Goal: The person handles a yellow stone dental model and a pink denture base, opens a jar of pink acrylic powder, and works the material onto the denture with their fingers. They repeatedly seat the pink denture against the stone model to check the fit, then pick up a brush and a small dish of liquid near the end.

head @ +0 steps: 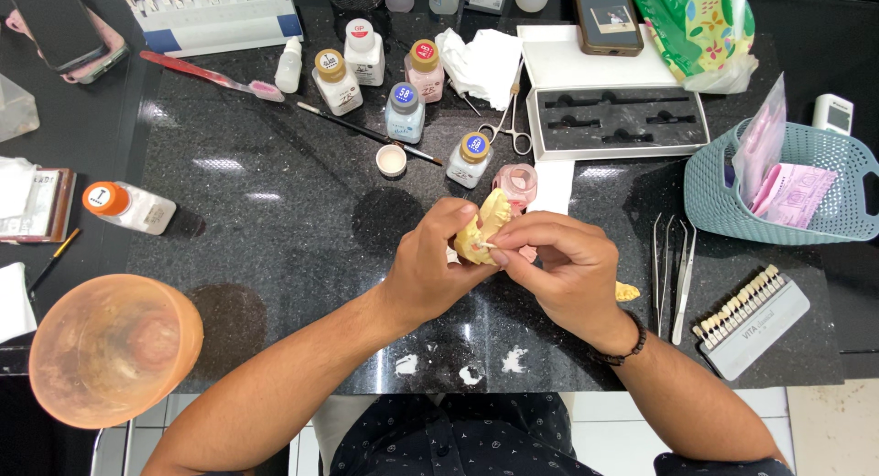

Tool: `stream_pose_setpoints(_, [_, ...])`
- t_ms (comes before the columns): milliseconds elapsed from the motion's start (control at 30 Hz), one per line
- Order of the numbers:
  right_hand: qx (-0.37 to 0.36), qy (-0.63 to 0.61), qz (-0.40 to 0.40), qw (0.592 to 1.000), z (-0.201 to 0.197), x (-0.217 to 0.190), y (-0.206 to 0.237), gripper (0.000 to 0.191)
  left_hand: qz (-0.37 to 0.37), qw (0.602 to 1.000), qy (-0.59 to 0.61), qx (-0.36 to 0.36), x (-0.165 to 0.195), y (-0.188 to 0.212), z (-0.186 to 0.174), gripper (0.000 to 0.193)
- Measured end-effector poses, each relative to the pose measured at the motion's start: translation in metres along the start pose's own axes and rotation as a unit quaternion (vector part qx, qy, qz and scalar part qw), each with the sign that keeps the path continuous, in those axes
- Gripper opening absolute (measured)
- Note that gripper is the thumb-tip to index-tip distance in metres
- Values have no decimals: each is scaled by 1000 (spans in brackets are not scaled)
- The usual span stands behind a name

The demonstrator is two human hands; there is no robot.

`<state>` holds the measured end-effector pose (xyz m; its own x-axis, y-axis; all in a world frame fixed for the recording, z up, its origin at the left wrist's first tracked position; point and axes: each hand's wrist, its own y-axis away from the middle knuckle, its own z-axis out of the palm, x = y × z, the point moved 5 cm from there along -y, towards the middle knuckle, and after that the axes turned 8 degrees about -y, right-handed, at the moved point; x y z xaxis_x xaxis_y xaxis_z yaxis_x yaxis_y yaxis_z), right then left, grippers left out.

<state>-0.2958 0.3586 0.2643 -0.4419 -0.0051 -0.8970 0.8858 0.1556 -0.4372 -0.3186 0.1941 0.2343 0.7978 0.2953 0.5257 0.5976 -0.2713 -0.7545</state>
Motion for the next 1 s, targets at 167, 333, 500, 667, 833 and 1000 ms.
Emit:
stream_pose_setpoints(167, [-33, 6, -18, 999, 3, -8, -3, 18, 48, 999, -19, 3, 5, -1, -6, 76])
stream_pose_setpoints(333, [-51, 57, -86, 993, 7, -24, -1, 22, 105, 994, -9, -2, 8, 1, -12, 75])
stream_pose_setpoints(500, [-78, 118, -172, 975, 9, -37, 6, 36, 151, 988, 1, 11, 9, 7, -13, 73])
stream_pose_setpoints(667, [-125, 199, -258, 937, 17, -46, 18, 53, 151, 987, 60, 7, 7, 13, -15, 78])
stream_pose_setpoints(833, [-126, 265, -307, 906, 17, -53, 19, 52, 108, 993, 35, 41, 10, 15, -14, 88])
stream_pose_setpoints(1000, [-88, 257, -262, 926, 18, -48, 13, 49, 73, 996, 40, 37, 11, 12, -12, 88])
